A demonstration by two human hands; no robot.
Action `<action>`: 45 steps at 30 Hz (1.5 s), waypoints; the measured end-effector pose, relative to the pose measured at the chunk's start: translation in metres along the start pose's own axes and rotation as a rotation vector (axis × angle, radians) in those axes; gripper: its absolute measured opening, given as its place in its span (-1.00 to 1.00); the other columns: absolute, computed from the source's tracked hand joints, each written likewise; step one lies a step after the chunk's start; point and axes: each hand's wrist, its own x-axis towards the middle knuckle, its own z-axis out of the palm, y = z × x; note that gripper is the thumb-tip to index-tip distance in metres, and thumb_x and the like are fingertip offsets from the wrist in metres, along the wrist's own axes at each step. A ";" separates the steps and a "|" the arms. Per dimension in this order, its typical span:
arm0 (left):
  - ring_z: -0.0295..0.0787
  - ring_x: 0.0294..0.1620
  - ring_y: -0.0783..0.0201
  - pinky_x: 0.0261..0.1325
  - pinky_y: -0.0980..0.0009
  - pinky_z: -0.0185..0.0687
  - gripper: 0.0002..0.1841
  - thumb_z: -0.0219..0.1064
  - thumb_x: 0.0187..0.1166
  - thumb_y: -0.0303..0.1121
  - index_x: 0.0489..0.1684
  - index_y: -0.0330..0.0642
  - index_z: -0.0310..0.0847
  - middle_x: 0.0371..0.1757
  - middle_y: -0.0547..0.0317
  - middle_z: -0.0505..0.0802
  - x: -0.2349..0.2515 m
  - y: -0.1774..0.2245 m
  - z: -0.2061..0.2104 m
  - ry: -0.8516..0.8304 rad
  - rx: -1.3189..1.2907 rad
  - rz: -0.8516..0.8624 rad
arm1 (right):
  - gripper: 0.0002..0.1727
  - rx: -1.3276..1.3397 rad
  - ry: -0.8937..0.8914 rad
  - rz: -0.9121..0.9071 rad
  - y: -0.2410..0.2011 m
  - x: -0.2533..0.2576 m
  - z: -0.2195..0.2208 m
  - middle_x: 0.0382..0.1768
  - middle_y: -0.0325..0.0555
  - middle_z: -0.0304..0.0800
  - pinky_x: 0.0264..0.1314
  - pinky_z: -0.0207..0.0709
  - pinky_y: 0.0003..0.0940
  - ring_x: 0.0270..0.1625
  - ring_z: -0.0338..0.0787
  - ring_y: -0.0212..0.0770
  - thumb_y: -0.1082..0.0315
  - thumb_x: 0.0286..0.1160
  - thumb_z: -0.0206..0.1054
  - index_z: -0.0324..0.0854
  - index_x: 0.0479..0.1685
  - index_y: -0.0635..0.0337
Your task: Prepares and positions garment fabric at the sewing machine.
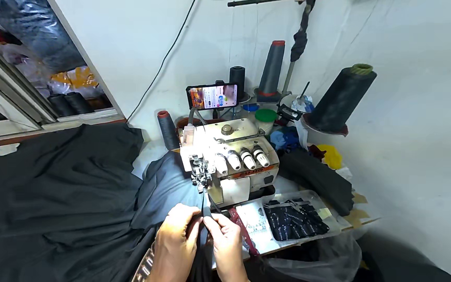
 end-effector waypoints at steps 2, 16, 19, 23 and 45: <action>0.80 -0.18 0.32 -0.07 0.46 0.71 -0.78 0.28 0.52 -0.29 -0.27 -0.08 0.90 -0.27 0.20 0.85 -0.002 0.003 -0.002 0.006 0.027 0.054 | -0.83 0.011 0.001 0.017 -0.001 -0.003 0.001 -0.48 -0.20 0.78 -0.45 0.56 -0.62 -0.53 0.65 -0.51 0.52 0.57 0.28 0.80 -0.23 0.35; 0.71 -0.06 0.11 0.04 0.22 0.59 -0.77 0.25 0.49 -0.28 -0.24 -0.04 0.88 -0.15 0.17 0.83 -0.002 -0.007 -0.003 -0.008 0.121 0.076 | -0.85 0.118 0.013 0.053 -0.002 0.001 0.008 -0.54 -0.18 0.72 -0.52 0.53 -0.61 -0.60 0.61 -0.49 0.54 0.59 0.26 0.75 -0.24 0.39; 0.70 -0.08 0.20 0.12 0.28 0.52 -0.74 0.21 0.64 -0.26 -0.27 -0.04 0.88 -0.24 0.18 0.82 -0.001 -0.007 -0.003 0.031 0.066 0.154 | -0.84 0.142 0.017 0.054 -0.002 -0.001 0.008 -0.52 -0.17 0.73 -0.50 0.59 -0.55 -0.58 0.65 -0.44 0.54 0.60 0.24 0.73 -0.26 0.39; 0.73 -0.23 0.15 0.04 0.22 0.54 -0.74 0.21 0.54 -0.39 -0.35 -0.04 0.91 -0.40 0.17 0.81 0.003 0.004 0.004 0.016 0.159 0.217 | -0.78 0.109 0.039 0.007 0.006 -0.002 0.010 -0.39 -0.08 0.84 -0.25 0.76 -0.48 -0.37 0.82 -0.37 0.61 0.58 0.16 0.76 -0.22 0.42; 0.72 0.44 0.22 0.58 -0.03 0.46 -0.61 0.10 0.62 -0.21 0.13 -0.08 0.86 0.27 0.22 0.88 0.035 -0.058 0.010 -0.096 -0.052 0.037 | -0.81 -0.052 -0.252 0.203 0.016 -0.005 -0.002 -0.47 -0.13 0.80 -0.48 0.69 -0.53 -0.61 0.72 -0.44 0.54 0.65 0.17 0.68 -0.04 0.48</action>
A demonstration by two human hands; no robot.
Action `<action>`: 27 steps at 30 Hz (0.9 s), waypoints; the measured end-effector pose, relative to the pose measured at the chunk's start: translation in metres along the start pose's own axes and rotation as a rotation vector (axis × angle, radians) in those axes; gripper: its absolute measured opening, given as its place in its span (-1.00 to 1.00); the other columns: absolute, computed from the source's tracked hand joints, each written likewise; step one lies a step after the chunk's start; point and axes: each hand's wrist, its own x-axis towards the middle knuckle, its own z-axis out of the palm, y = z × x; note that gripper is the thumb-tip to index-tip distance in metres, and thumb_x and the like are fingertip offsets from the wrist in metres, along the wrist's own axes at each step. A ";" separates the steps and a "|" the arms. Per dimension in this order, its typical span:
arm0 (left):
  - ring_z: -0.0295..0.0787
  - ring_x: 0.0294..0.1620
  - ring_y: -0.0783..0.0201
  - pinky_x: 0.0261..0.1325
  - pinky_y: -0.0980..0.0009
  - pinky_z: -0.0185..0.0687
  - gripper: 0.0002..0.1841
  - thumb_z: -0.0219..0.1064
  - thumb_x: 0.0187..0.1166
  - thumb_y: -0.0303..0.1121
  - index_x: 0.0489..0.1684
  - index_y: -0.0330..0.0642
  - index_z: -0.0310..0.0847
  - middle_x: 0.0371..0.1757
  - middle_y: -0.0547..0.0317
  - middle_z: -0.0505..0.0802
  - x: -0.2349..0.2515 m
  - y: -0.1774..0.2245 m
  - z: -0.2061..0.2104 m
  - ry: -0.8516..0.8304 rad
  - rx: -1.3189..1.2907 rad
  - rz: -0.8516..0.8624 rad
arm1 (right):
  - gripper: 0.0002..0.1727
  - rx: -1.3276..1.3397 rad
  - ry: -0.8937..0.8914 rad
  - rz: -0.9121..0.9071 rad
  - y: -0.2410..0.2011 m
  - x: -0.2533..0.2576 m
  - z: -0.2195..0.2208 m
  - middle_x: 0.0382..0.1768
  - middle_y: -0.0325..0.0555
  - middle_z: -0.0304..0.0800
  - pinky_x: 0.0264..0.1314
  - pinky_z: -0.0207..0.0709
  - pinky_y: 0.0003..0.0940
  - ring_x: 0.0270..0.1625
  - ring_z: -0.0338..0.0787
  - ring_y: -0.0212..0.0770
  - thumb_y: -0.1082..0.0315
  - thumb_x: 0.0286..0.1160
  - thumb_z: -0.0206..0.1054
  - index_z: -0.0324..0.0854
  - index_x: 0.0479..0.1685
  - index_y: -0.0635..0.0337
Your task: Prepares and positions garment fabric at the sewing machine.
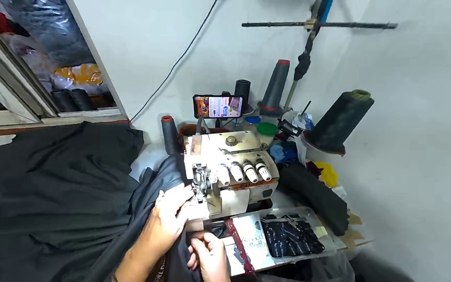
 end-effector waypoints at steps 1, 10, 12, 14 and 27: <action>0.70 0.46 0.22 0.57 0.07 0.50 -0.62 0.14 0.59 -0.22 0.11 -0.10 0.86 0.26 0.20 0.88 0.004 -0.004 -0.001 0.003 -0.033 -0.019 | -0.81 -0.039 -0.016 -0.042 0.006 0.001 -0.002 -0.46 -0.14 0.80 -0.46 0.70 -0.55 -0.59 0.72 -0.46 0.54 0.64 0.17 0.68 -0.06 0.48; 0.74 0.40 0.15 0.49 0.18 0.57 -0.69 0.18 0.52 -0.37 -0.07 -0.19 0.90 0.23 0.12 0.89 -0.018 -0.005 -0.013 0.168 0.002 -0.161 | -0.79 -0.202 -0.098 -0.265 0.025 -0.003 -0.002 -0.42 -0.12 0.82 -0.42 0.71 -0.53 -0.54 0.74 -0.45 0.54 0.59 0.20 0.76 -0.07 0.41; 0.79 0.32 0.17 0.41 0.21 0.63 -0.68 0.15 0.51 -0.40 -0.09 -0.21 0.91 0.21 0.11 0.90 -0.030 -0.002 -0.016 0.218 0.007 -0.177 | -0.79 -0.218 -0.100 -0.279 0.026 -0.004 -0.002 -0.43 -0.12 0.83 -0.43 0.72 -0.51 -0.55 0.75 -0.44 0.54 0.59 0.20 0.76 -0.08 0.40; 0.83 0.26 0.24 0.36 0.30 0.68 -0.65 0.14 0.46 -0.42 -0.06 -0.21 0.90 0.19 0.12 0.91 -0.045 0.002 -0.018 0.276 -0.031 -0.216 | -0.78 -0.217 -0.098 -0.289 0.027 -0.005 0.000 -0.46 -0.13 0.82 -0.44 0.72 -0.51 -0.56 0.74 -0.43 0.53 0.60 0.19 0.76 -0.09 0.42; 0.72 0.35 -0.08 0.50 0.13 0.56 -0.67 0.29 0.50 -0.59 0.19 -0.36 0.79 0.25 -0.20 0.82 -0.139 0.051 -0.004 0.050 -0.288 -0.092 | -0.74 -0.106 0.202 -0.352 -0.010 -0.003 0.026 -0.41 -0.22 0.84 -0.04 0.71 -0.55 -0.27 0.80 -0.52 0.52 0.58 0.19 0.78 -0.38 0.38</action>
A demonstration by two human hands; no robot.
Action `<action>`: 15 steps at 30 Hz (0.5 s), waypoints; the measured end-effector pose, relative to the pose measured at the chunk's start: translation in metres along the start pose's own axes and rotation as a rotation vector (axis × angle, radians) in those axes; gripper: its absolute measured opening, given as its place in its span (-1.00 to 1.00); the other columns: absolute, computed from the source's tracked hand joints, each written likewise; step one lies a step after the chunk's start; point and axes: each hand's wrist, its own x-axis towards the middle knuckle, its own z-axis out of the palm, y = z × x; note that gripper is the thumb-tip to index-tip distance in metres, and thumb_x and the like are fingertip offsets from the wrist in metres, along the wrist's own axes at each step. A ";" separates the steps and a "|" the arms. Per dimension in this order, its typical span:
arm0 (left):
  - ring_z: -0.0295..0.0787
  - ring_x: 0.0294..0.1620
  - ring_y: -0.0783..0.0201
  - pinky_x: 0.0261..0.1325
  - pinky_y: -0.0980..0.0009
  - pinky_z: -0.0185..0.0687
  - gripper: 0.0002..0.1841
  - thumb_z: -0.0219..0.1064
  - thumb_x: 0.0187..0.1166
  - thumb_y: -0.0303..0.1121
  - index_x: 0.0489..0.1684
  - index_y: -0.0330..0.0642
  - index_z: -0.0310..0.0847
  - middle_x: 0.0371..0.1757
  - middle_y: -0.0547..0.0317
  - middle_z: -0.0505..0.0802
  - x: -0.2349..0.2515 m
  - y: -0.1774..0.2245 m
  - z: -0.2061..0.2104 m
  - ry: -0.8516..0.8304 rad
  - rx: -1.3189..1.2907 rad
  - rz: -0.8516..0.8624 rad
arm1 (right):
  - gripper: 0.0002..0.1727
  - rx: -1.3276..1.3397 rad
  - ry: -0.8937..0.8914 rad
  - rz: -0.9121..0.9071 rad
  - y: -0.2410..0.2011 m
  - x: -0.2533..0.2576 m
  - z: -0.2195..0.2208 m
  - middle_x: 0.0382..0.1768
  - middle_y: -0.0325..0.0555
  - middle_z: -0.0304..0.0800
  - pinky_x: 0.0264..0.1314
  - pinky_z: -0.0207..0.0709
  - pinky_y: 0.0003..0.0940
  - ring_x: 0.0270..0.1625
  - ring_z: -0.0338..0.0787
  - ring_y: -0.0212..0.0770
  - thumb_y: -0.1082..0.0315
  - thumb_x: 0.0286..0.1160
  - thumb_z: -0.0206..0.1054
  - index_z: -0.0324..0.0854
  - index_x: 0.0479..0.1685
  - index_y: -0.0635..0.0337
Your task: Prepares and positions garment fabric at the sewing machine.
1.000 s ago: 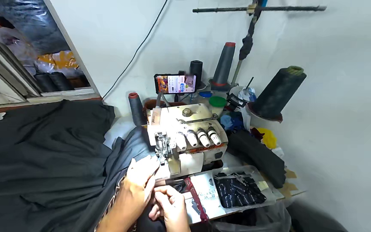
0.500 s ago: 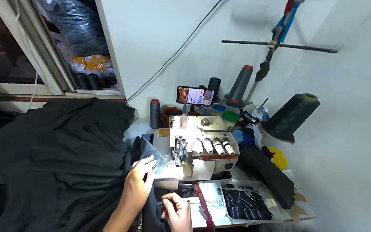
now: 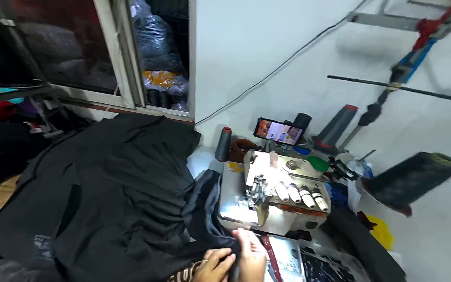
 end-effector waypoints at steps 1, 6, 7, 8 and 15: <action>0.74 0.33 -0.05 0.48 0.14 0.57 -0.66 0.29 0.54 -0.56 0.25 -0.32 0.77 0.24 -0.16 0.83 -0.001 -0.004 -0.002 -0.036 0.002 -0.001 | -0.72 0.028 0.107 0.009 -0.001 0.004 -0.003 -0.46 -0.27 0.80 -0.07 0.72 -0.55 -0.31 0.79 -0.53 0.54 0.59 0.14 0.74 -0.43 0.36; 0.88 0.08 0.13 0.31 0.20 0.71 -0.68 0.23 0.67 -0.42 0.27 -0.33 0.75 0.01 -0.06 0.91 -0.004 -0.037 -0.016 -0.058 -0.148 -0.208 | -0.68 0.163 0.436 0.224 0.006 0.023 -0.029 -0.55 -0.35 0.68 -0.23 0.67 -0.57 -0.44 0.71 -0.52 0.50 0.76 0.05 0.59 -0.42 0.25; 0.88 0.06 0.18 0.29 0.24 0.72 -0.68 0.21 0.68 -0.40 0.26 -0.32 0.75 0.01 -0.03 0.92 -0.004 -0.042 -0.017 -0.055 -0.175 -0.216 | -0.69 0.159 0.428 0.239 0.009 0.021 -0.032 -0.54 -0.34 0.68 -0.22 0.67 -0.58 -0.43 0.72 -0.53 0.50 0.77 0.03 0.59 -0.38 0.27; 0.88 0.06 0.22 0.28 0.29 0.73 -0.68 0.21 0.69 -0.39 0.26 -0.32 0.75 0.01 -0.02 0.92 -0.004 -0.044 -0.017 -0.053 -0.193 -0.218 | -0.70 0.136 0.402 0.234 0.012 0.017 -0.035 -0.50 -0.34 0.70 -0.18 0.68 -0.59 -0.40 0.73 -0.54 0.51 0.78 0.02 0.59 -0.34 0.30; 0.86 0.00 0.37 0.19 0.45 0.75 -0.62 0.19 0.67 -0.36 0.35 -0.31 0.69 -0.01 0.10 0.91 -0.004 -0.050 -0.013 -0.023 -0.218 -0.241 | -0.86 0.111 0.279 0.240 0.005 -0.001 -0.066 -0.59 -0.30 0.65 -0.45 0.66 -0.62 -0.61 0.67 -0.50 0.60 0.71 0.07 0.52 -0.16 0.34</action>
